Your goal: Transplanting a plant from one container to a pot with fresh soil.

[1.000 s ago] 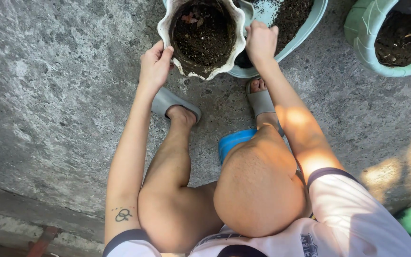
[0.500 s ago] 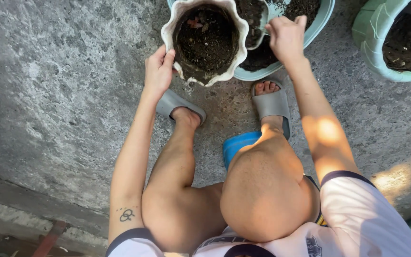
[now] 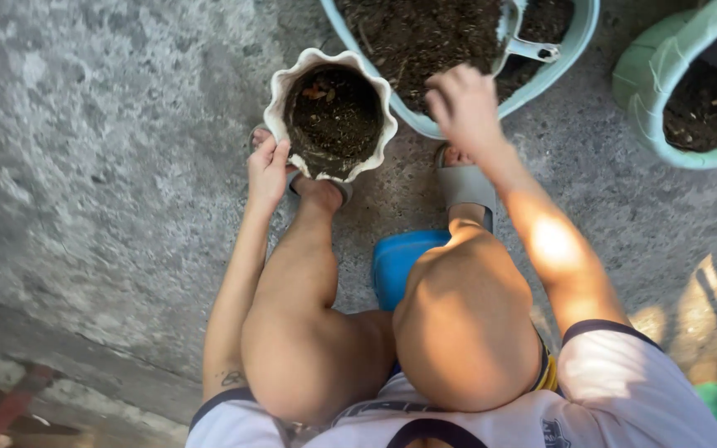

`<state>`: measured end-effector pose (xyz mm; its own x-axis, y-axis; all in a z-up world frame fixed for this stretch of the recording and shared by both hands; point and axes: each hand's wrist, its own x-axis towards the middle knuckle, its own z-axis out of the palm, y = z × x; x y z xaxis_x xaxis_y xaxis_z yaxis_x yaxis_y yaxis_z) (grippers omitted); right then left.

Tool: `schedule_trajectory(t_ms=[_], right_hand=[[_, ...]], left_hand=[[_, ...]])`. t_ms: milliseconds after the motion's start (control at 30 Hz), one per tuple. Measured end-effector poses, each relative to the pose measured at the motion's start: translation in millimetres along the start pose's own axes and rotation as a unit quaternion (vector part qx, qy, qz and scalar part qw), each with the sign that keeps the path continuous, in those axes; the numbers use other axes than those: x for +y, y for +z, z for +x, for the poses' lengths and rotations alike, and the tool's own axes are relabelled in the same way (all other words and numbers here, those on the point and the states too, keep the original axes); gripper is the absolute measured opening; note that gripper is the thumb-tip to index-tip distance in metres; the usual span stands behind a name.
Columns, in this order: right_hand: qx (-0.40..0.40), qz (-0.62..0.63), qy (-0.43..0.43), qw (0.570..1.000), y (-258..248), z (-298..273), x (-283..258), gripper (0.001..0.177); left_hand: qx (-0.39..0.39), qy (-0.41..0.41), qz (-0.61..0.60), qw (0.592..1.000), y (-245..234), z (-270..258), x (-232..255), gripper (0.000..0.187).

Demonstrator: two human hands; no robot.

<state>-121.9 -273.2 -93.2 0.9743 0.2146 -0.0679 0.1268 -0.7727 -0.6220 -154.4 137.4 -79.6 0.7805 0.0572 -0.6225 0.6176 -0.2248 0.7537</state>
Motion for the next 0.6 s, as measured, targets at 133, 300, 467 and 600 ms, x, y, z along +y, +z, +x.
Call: schedule_trajectory(t_ms=[133, 300, 467, 600], right_hand=[[-0.052, -0.038, -0.039, 0.997, 34.9, 17.8, -46.0, 0.037], [-0.055, -0.155, -0.001, 0.986, 63.6, 20.9, -29.5, 0.047], [-0.024, -0.174, 0.035, 0.984, 57.3, 15.9, -21.7, 0.044], [-0.024, -0.189, 0.080, 0.978, 50.2, 8.1, -5.1, 0.041]], left_hand=[[0.026, -0.009, 0.002, 1.000, -1.4, 6.7, -17.1, 0.019], [0.017, -0.027, -0.051, 0.998, 9.0, 27.7, -46.0, 0.020], [-0.036, -0.029, -0.076, 0.996, 22.5, 43.1, -44.9, 0.022], [-0.064, -0.014, -0.043, 0.997, 23.8, 59.3, -61.5, 0.023]])
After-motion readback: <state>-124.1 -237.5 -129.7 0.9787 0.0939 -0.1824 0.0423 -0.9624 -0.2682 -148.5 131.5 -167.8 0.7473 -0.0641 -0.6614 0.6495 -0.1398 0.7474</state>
